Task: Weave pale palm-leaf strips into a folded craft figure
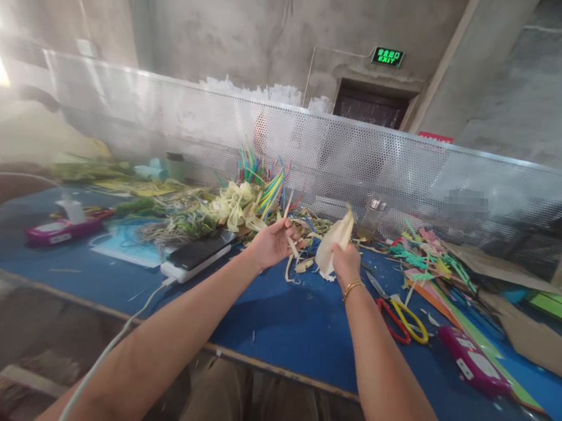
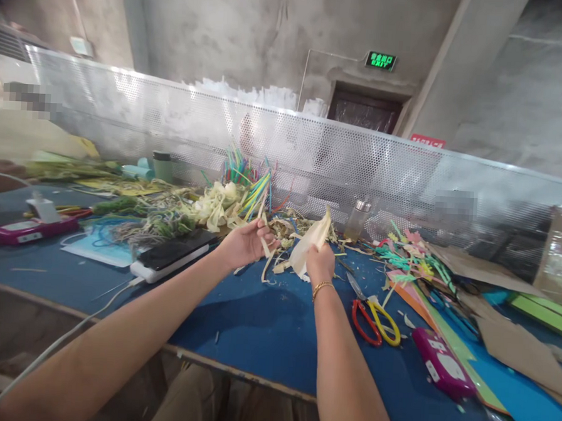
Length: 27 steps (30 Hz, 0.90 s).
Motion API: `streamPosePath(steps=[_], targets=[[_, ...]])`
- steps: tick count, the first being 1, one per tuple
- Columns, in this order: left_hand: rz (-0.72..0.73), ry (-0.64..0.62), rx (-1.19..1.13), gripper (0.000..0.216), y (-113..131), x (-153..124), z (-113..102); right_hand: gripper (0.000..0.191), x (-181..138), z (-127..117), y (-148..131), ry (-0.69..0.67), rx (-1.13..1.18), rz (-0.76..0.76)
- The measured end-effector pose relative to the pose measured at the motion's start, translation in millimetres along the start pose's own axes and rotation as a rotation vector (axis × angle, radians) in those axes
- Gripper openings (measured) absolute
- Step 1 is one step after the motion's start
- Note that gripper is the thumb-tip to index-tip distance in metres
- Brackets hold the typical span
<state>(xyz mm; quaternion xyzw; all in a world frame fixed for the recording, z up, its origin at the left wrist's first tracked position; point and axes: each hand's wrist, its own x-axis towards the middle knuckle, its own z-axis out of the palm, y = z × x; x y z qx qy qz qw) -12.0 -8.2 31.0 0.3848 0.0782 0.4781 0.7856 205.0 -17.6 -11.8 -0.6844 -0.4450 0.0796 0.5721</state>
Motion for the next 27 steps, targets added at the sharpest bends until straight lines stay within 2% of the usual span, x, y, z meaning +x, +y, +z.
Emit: streamPosePath(steps=[3, 5, 8, 13, 16, 23, 25, 27], targets=[[0.096, 0.108, 0.011, 0.020, 10, 2, -3, 0.034, 1, -5, -3, 0.005, 0.065, 0.028], [0.081, 0.165, 0.048, 0.020, 9, 6, -7, 0.039, -3, -3, -8, -0.045, 0.140, 0.028], [-0.024, 0.224, 0.185, 0.024, -5, 10, -11, 0.040, -14, 5, -17, -0.162, 0.241, 0.008], [-0.078, 0.271, 0.371, 0.027, -37, 12, -15, 0.035, -30, 14, -26, -0.275, 0.318, -0.023], [-0.018, 0.394, 0.466, 0.025, -40, 16, -19, 0.035, -31, 13, -26, -0.267, 0.330, -0.011], [0.224, 0.657, 0.518, 0.023, -13, 24, -32, 0.037, -27, 11, -23, -0.221, 0.310, 0.048], [0.313, 0.675, 0.594, 0.030, -12, 22, -30, 0.035, -28, 11, -24, -0.225, 0.308, 0.054], [0.343, 0.555, 0.746, 0.033, -17, 19, -27, 0.033, -30, 12, -24, -0.233, 0.315, 0.052]])
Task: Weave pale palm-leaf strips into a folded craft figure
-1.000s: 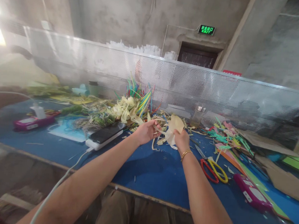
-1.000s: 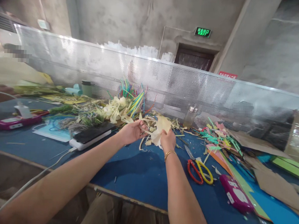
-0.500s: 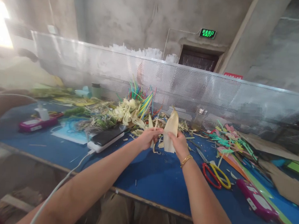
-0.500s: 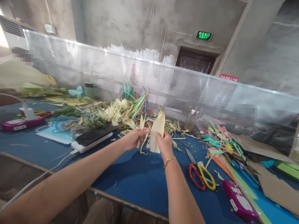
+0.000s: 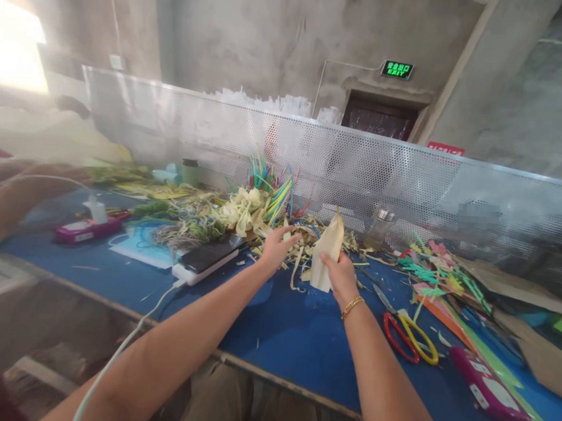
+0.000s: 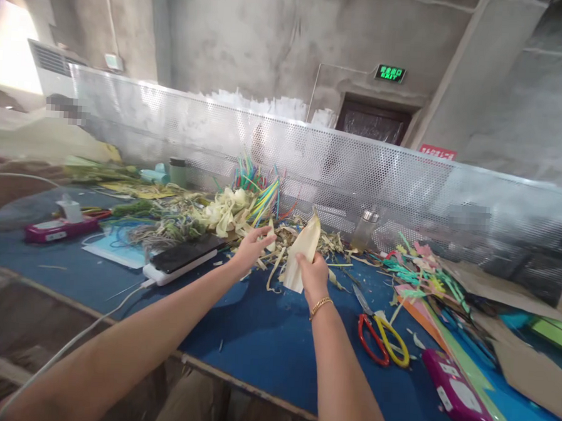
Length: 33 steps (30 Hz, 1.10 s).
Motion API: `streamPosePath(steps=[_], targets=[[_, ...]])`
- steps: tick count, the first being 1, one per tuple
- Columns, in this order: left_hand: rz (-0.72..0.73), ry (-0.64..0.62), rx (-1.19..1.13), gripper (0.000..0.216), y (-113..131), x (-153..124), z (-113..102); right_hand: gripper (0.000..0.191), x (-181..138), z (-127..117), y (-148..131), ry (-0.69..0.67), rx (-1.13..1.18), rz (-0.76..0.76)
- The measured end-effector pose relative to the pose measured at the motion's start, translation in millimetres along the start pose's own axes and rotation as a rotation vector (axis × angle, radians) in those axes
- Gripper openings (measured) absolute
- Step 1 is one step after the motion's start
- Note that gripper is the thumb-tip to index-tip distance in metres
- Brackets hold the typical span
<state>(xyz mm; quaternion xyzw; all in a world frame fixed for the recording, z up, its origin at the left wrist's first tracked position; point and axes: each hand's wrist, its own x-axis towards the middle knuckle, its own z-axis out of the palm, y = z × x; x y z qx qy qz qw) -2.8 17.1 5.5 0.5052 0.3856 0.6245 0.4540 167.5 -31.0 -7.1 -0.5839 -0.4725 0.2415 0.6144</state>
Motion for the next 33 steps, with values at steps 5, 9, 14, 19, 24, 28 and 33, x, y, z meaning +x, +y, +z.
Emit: streamPosePath(steps=[5, 9, 14, 19, 24, 28, 33], targets=[[-0.007, -0.457, 0.061, 0.032, -16, -14, 13, 0.031, -2, 8, 2, -0.055, 0.064, -0.014], [-0.004, -0.470, 0.114, 0.034, -25, -12, 13, 0.036, -4, 14, 5, -0.086, 0.120, -0.009], [-0.037, -0.423, 0.078, 0.029, -22, -12, 11, 0.042, -4, 15, 6, -0.120, 0.146, -0.002], [-0.079, -0.408, 0.052, 0.027, -14, -19, 13, 0.040, -4, 11, 3, -0.141, 0.129, -0.008], [-0.095, -0.412, 0.052, 0.030, -12, -21, 13, 0.037, -5, 8, 0, -0.154, 0.079, -0.024], [-0.112, -0.428, 0.041, 0.033, -14, -20, 12, 0.036, -4, 8, 0, -0.150, 0.032, -0.037], [-0.134, -0.449, 0.029, 0.037, -17, -19, 12, 0.036, -2, 7, 2, -0.149, -0.005, -0.063]])
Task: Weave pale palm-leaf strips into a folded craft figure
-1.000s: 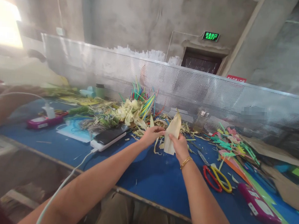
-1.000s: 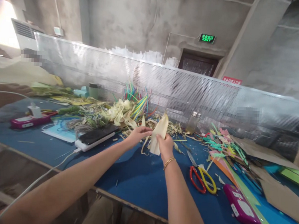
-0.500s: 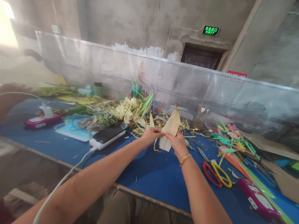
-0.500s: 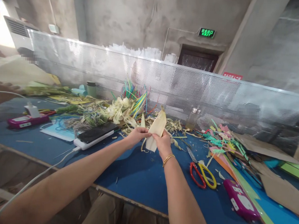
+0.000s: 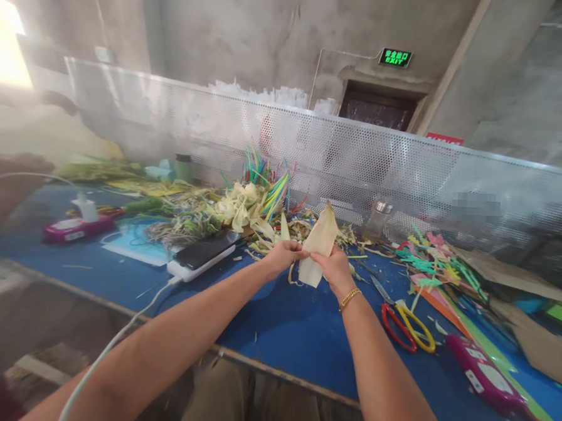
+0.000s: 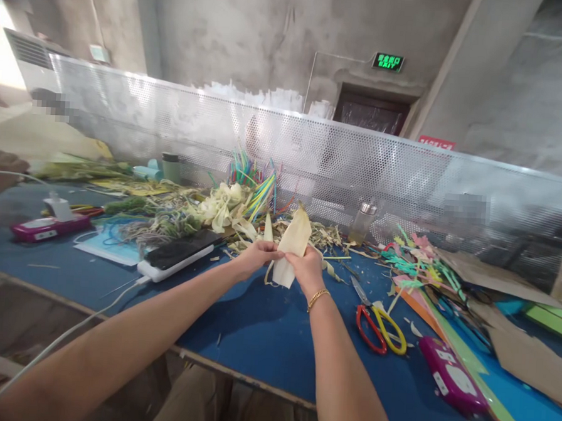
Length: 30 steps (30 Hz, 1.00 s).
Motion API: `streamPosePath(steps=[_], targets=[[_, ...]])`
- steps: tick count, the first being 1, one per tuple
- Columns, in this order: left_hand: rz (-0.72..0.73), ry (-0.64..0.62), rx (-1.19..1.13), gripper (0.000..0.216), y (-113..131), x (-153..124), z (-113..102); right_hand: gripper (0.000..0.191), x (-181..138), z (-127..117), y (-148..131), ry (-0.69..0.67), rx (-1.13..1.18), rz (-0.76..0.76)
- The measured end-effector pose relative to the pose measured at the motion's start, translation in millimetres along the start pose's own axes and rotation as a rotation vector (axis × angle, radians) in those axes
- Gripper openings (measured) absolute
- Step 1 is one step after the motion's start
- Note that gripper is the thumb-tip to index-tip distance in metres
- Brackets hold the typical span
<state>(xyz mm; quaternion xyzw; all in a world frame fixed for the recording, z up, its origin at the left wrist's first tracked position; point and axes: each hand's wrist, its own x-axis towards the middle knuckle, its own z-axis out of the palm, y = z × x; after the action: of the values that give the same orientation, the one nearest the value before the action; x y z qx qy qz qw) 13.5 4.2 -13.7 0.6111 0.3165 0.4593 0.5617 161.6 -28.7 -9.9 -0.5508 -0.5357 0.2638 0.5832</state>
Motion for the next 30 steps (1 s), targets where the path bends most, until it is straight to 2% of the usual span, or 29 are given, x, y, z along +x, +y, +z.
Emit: streamPosePath(steps=[5, 12, 19, 24, 27, 30], targets=[[-0.056, -0.110, -0.058, 0.032, 0.6, 0.8, -2.2, 0.028, 2.5, -5.3, 0.4, 0.046, -0.037, -0.019], [-0.216, -0.165, -0.289, 0.028, 4.2, 2.6, -5.2, 0.039, 1.0, -2.5, -1.3, 0.013, -0.010, -0.030], [-0.193, -0.090, -0.349, 0.030, 7.9, 1.7, -4.6, 0.033, 3.9, -4.9, 4.0, 0.028, -0.063, -0.038], [-0.165, -0.049, -0.278, 0.031, 6.6, 0.2, -3.8, 0.031, 4.8, -3.3, 5.8, 0.026, -0.108, -0.063], [-0.161, -0.048, -0.299, 0.026, 5.5, 0.0, -2.4, 0.031, 5.3, -3.2, 6.1, 0.054, -0.149, -0.056], [-0.170, -0.100, -0.388, 0.018, 9.5, -0.9, -2.6, 0.032, 6.9, -6.2, 7.9, 0.091, -0.197, -0.036]])
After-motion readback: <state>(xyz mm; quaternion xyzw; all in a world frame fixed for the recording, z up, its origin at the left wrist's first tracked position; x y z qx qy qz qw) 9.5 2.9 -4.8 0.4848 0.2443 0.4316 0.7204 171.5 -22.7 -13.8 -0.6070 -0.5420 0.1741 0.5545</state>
